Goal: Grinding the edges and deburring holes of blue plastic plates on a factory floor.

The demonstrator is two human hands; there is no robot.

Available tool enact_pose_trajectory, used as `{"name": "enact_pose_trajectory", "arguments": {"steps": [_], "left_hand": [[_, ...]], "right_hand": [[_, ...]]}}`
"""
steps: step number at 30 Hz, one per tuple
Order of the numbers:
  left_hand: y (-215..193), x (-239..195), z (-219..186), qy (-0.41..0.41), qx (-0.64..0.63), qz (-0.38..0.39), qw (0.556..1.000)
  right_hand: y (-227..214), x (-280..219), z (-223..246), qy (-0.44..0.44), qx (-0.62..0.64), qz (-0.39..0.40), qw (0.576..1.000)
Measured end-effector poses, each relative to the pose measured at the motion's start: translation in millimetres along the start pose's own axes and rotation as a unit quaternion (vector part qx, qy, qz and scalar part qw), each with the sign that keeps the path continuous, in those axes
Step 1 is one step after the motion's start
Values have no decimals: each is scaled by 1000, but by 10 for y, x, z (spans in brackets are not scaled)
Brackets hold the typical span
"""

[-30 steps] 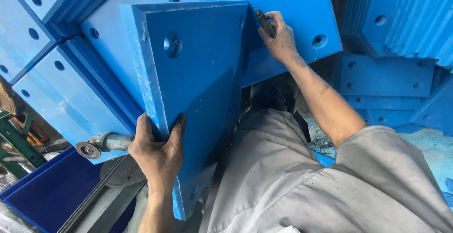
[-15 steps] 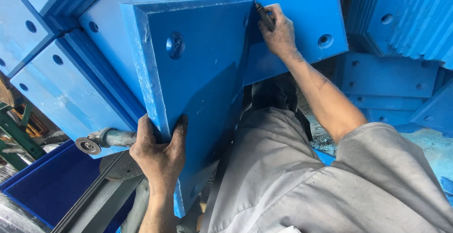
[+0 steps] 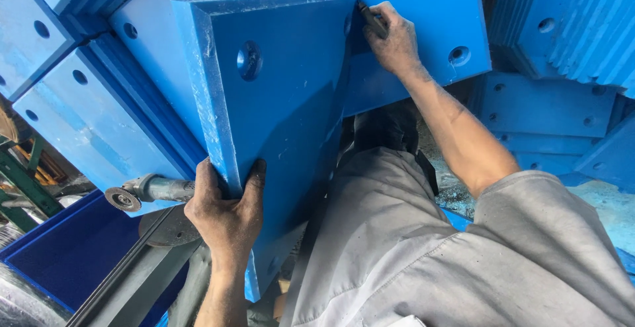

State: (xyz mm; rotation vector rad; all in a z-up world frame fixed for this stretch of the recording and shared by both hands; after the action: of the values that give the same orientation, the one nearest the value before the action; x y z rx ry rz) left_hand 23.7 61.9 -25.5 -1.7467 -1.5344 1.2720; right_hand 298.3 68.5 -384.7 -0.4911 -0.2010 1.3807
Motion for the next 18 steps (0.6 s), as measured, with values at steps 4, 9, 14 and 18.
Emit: {"name": "enact_pose_trajectory", "arguments": {"steps": [4, 9, 14, 18], "left_hand": [[33, -50, -99, 4, -12, 5, 1000], [70, -104, -162, 5, -13, 16, 1000], [104, -124, -129, 0, 6, 26, 1000], [94, -130, -132, 13, 9, 19, 1000]], "right_hand": [[-33, 18, 64, 2, -4, -1, 1000], [-63, -7, 205, -17, -6, -13, 1000], [-187, -41, 566, 19, 17, 15, 1000], [-301, -95, 944, -7, 31, 10, 999]]}}
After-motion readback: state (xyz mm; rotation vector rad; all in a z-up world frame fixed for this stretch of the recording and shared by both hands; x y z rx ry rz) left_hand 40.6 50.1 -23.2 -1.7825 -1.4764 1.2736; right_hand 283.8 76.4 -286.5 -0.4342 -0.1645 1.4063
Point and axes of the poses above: each hand's wrist, its own x-axis towards the middle knuckle, its own y-axis out of the palm, z = x × y, the point moved 7 cm from there along x, towards the middle knuckle, and after that the axes turned 6 degrees about -y, right-handed, at the moved point
